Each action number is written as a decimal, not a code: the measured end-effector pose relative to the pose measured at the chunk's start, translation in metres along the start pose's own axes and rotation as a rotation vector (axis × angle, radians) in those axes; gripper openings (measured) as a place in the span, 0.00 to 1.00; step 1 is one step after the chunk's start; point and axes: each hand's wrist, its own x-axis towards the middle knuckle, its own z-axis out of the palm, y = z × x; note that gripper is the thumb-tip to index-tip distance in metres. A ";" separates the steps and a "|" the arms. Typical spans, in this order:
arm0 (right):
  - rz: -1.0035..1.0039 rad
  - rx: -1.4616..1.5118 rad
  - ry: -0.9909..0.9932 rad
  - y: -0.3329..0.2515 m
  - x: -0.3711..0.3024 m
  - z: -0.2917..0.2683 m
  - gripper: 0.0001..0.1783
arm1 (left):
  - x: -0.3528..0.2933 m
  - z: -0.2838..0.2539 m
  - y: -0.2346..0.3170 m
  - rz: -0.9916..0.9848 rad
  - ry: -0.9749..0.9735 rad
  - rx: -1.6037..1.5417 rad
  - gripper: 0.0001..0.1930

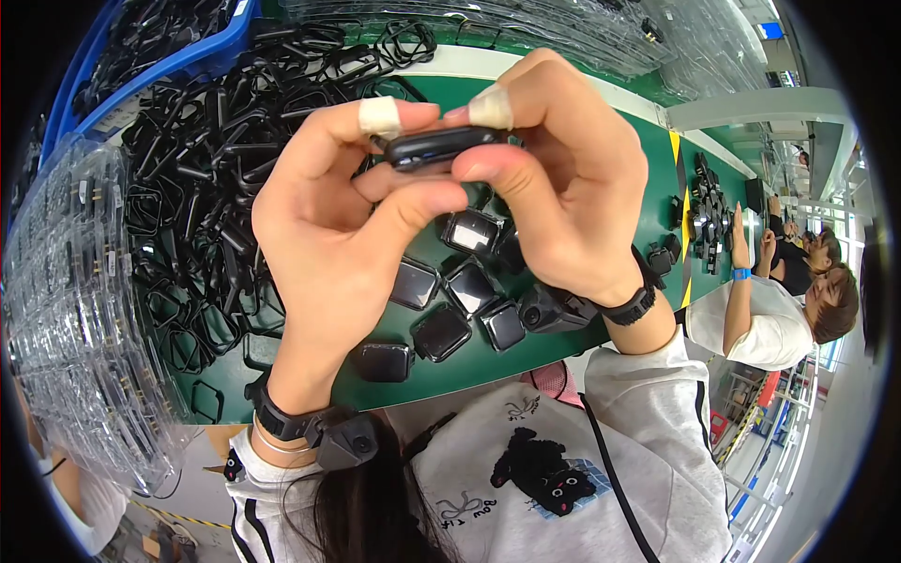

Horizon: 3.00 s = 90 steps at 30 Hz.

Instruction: The person peels protective film from smartwatch screens by hand, places the smartwatches into a plastic tray, and then gathers more smartwatches from the table into a pile.

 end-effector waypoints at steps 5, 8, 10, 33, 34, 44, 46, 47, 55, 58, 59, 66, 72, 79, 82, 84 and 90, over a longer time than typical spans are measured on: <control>-0.009 0.099 -0.029 0.004 -0.004 0.010 0.13 | 0.000 -0.019 -0.009 0.113 -0.066 -0.050 0.10; 0.047 0.108 -0.028 0.003 -0.013 0.005 0.15 | -0.001 -0.013 -0.009 0.194 -0.058 0.048 0.08; 0.150 0.119 -0.016 0.000 -0.017 0.001 0.15 | -0.004 -0.004 -0.009 0.055 -0.098 -0.036 0.08; 0.443 -0.370 0.114 -0.014 -0.101 -0.085 0.30 | 0.000 0.002 -0.012 -0.275 -0.345 0.193 0.25; 0.355 -0.231 0.053 -0.014 -0.083 -0.076 0.33 | 0.000 0.005 -0.009 -0.401 -0.350 0.030 0.32; -0.047 -0.432 -0.127 0.073 0.024 -0.001 0.10 | 0.022 -0.028 0.008 -0.131 0.166 -0.145 0.17; -0.023 -0.532 -0.254 0.085 0.030 0.009 0.10 | 0.022 -0.033 0.010 -0.138 0.142 -0.146 0.17; -0.029 -0.530 -0.258 0.086 0.031 0.011 0.10 | 0.022 -0.034 0.010 -0.151 0.113 -0.148 0.17; -0.045 -0.230 -0.147 0.023 0.036 -0.010 0.14 | 0.017 -0.021 0.004 -0.223 0.103 -0.008 0.23; -0.006 -0.276 -0.039 -0.003 0.031 0.000 0.25 | 0.014 -0.014 0.004 -0.244 0.071 -0.132 0.22; 0.019 -0.363 -0.065 -0.009 0.030 0.003 0.26 | 0.013 -0.013 0.004 -0.269 0.058 -0.171 0.22; -0.202 -0.501 -0.045 0.012 0.025 0.010 0.27 | 0.013 -0.013 0.002 -0.344 -0.004 -0.259 0.21; 0.185 0.382 -0.159 0.029 0.030 0.001 0.17 | 0.013 -0.025 0.005 -0.301 -0.111 -0.224 0.27; 0.351 0.024 -0.245 0.014 0.024 0.010 0.06 | 0.021 -0.035 0.010 -0.024 0.080 -0.136 0.25; -0.085 -0.388 -0.440 0.008 0.001 0.028 0.12 | 0.025 -0.037 0.018 -0.015 0.179 -0.094 0.23; -0.067 -0.541 -0.460 0.003 -0.009 0.041 0.14 | 0.025 -0.030 0.017 -0.058 0.138 -0.101 0.23; -0.052 -0.595 -0.441 0.003 -0.008 0.036 0.19 | 0.022 -0.029 0.016 -0.096 0.111 -0.056 0.22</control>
